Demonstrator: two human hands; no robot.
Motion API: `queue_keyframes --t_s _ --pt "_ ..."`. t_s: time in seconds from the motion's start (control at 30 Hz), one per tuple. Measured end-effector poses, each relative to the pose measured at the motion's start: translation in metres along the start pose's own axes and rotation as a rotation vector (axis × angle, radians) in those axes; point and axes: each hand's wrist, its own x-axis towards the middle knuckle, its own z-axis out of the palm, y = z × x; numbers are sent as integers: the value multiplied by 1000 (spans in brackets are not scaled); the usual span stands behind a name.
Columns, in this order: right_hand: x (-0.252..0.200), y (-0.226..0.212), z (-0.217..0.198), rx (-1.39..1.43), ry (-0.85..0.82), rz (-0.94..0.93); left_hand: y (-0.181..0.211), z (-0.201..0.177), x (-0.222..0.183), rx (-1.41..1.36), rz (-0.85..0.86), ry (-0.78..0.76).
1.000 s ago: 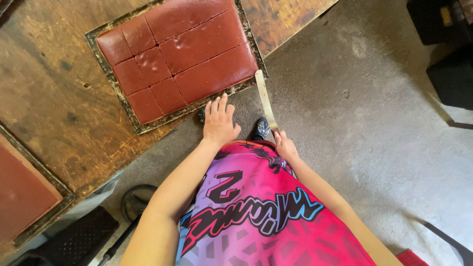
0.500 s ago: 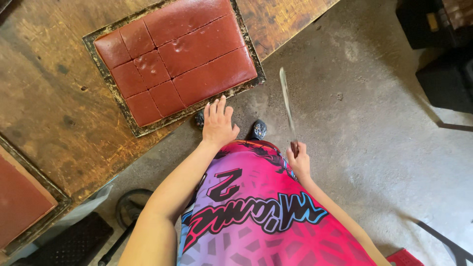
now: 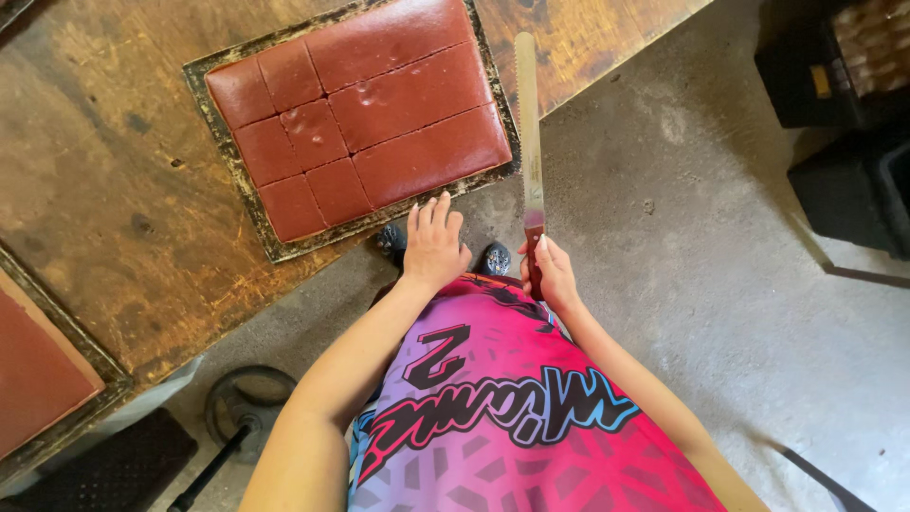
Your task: The person slices a large rectangular tray of brownies into smaller squares using a long knife, using their left hand to steady the tray and guide the cuts.
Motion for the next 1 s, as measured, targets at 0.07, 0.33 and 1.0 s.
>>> queue_keyframes --t_s 0.07,0.33,1.0 --pt "4 -1 1 -10 -4 -11 0 -1 -1 -18 12 20" --pt "11 -27 21 -450 223 -230 -3 -2 -3 -29 20 47" --pt "96 -100 136 37 -148 196 -60 -68 -19 -296 -24 489"
